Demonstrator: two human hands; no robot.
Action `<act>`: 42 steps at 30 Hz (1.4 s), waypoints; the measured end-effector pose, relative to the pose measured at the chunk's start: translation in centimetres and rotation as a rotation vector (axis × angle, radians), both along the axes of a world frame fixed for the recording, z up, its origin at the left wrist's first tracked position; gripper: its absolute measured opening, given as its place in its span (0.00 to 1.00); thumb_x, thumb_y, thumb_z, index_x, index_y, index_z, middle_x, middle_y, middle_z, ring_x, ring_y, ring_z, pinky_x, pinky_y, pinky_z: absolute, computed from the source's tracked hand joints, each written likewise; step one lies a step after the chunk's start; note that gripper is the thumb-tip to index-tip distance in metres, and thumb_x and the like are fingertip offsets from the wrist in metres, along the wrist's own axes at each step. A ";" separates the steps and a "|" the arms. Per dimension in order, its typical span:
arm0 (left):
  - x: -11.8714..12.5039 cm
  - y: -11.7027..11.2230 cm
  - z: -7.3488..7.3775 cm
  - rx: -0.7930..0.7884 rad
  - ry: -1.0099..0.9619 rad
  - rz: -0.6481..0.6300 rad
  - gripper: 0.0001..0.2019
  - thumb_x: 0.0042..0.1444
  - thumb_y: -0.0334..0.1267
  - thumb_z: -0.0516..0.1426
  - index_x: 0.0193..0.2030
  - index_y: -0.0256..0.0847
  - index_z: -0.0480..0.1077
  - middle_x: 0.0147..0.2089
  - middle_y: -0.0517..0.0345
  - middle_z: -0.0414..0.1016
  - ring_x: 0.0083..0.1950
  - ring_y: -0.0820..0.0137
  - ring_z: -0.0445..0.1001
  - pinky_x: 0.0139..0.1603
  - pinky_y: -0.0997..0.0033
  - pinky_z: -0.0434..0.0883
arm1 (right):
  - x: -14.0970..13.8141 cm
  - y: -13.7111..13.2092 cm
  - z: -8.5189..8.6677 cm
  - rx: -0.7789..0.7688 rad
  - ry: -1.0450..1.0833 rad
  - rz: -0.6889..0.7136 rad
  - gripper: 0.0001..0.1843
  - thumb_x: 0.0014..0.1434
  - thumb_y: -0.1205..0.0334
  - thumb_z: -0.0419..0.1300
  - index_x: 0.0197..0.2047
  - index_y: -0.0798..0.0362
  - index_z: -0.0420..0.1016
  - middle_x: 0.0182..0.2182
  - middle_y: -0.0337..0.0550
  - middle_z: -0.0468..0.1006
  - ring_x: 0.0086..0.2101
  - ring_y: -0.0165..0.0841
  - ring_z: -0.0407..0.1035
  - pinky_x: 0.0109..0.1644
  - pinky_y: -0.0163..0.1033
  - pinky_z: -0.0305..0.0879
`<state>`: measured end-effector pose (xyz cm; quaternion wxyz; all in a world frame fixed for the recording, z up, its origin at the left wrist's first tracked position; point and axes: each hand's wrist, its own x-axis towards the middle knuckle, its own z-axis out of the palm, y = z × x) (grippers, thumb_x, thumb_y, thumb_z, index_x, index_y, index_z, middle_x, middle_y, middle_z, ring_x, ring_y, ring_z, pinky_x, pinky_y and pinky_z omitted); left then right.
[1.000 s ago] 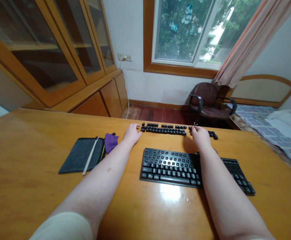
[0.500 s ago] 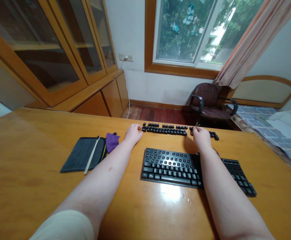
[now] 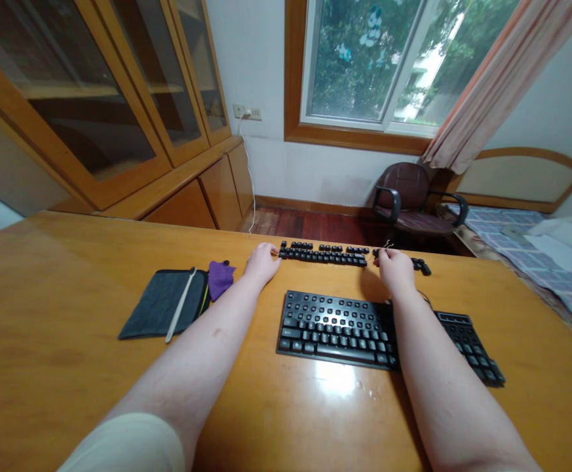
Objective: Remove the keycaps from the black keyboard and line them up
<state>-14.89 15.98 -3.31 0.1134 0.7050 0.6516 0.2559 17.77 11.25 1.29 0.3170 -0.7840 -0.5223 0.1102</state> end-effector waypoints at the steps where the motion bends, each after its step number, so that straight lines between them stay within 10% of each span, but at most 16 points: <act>1: 0.0 0.0 0.0 0.002 0.000 0.000 0.08 0.48 0.36 0.57 0.37 0.41 0.69 0.44 0.53 0.70 0.47 0.64 0.70 0.51 0.65 0.67 | 0.0 0.0 0.0 -0.002 -0.001 0.003 0.21 0.57 0.55 0.47 0.30 0.57 0.77 0.27 0.50 0.79 0.31 0.38 0.71 0.33 0.37 0.59; 42: 0.7 -0.2 0.1 0.009 0.030 0.065 0.12 0.48 0.44 0.60 0.38 0.42 0.66 0.44 0.52 0.70 0.46 0.63 0.70 0.47 0.66 0.66 | -0.4 -0.8 0.9 0.064 -0.034 -0.040 0.21 0.56 0.54 0.46 0.27 0.56 0.76 0.25 0.49 0.78 0.30 0.38 0.69 0.33 0.37 0.59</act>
